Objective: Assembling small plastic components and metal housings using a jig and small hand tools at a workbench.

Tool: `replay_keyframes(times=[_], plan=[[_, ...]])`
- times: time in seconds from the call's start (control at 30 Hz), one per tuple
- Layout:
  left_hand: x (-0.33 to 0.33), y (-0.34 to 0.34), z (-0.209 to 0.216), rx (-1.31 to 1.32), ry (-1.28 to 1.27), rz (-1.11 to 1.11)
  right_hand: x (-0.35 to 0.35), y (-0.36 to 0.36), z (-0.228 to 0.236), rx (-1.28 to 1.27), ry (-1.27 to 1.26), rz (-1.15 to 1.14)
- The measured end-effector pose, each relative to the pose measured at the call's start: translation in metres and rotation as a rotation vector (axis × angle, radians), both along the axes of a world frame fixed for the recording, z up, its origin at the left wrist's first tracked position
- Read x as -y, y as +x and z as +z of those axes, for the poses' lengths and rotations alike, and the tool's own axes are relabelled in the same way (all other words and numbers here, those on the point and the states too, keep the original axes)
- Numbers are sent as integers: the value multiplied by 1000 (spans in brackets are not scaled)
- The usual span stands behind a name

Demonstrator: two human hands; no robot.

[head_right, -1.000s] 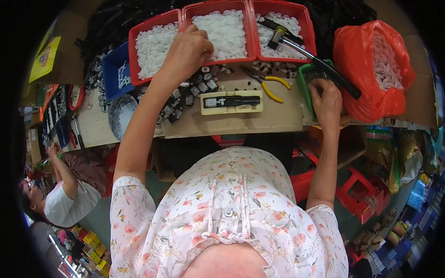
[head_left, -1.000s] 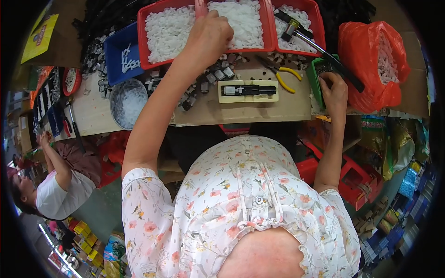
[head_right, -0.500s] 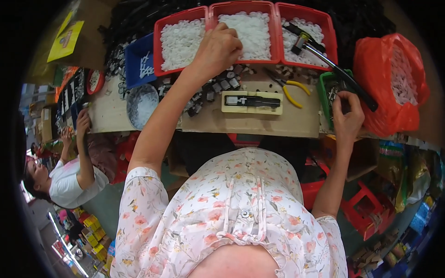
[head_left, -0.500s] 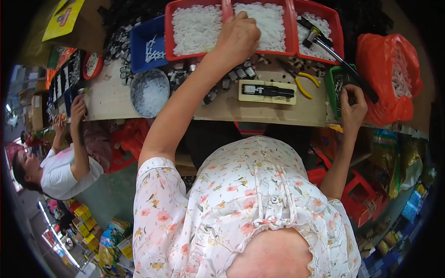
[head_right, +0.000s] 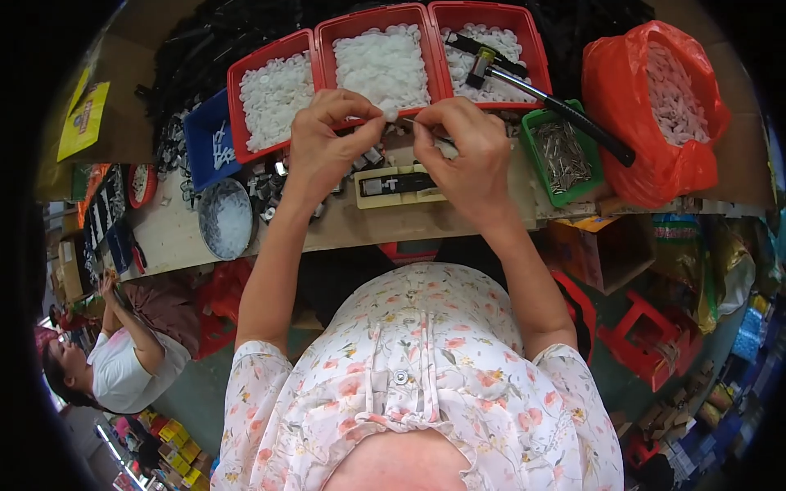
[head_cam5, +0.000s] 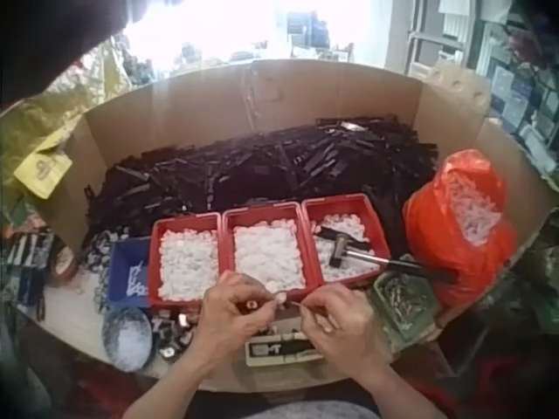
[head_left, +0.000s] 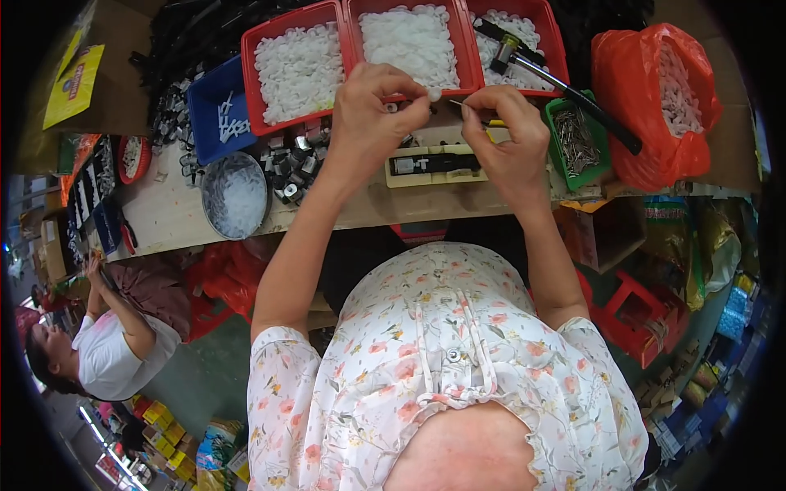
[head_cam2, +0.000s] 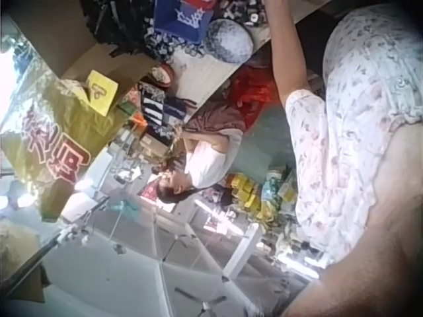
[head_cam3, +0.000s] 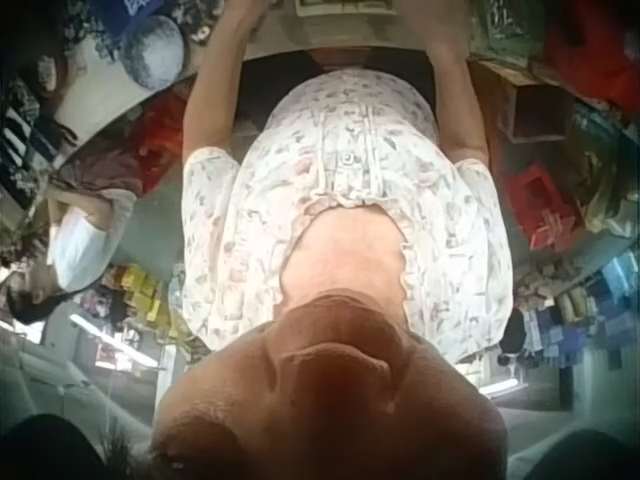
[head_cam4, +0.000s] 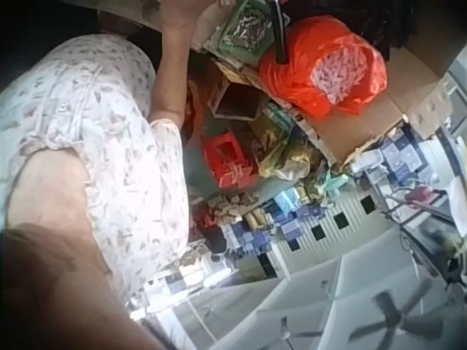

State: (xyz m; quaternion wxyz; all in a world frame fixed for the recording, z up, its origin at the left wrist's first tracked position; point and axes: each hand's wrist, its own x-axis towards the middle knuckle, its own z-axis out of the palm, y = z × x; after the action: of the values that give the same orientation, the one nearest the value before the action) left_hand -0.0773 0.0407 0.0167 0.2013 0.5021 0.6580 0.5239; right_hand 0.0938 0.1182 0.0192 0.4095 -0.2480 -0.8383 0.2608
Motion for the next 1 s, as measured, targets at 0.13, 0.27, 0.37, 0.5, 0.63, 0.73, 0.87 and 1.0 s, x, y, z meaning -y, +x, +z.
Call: replay_keyframes(times=[0.13,0.27,0.37,0.5,0.63,0.73,0.87,1.0], plan=[[8,8,0,-61,6,19,3,-4,-7,15,43,4],[10,12,-2,-58,34,28,4,-3,-10,-4,86,-1],[11,16,-1,-120,61,37,4,-2,-10,-14,82,0],[11,22,0,-181,105,50,5,1,-9,-20,101,5],[15,26,-2,-162,92,7,6,4,-8,-10,-25,33],[21,28,3,65,44,-31,2,9,-8,-108,-347,106],[30,25,-9,477,-40,-77,-8,16,-10,6,-629,275],[38,19,-15,522,-217,-153,-6,14,-6,102,-678,310]])
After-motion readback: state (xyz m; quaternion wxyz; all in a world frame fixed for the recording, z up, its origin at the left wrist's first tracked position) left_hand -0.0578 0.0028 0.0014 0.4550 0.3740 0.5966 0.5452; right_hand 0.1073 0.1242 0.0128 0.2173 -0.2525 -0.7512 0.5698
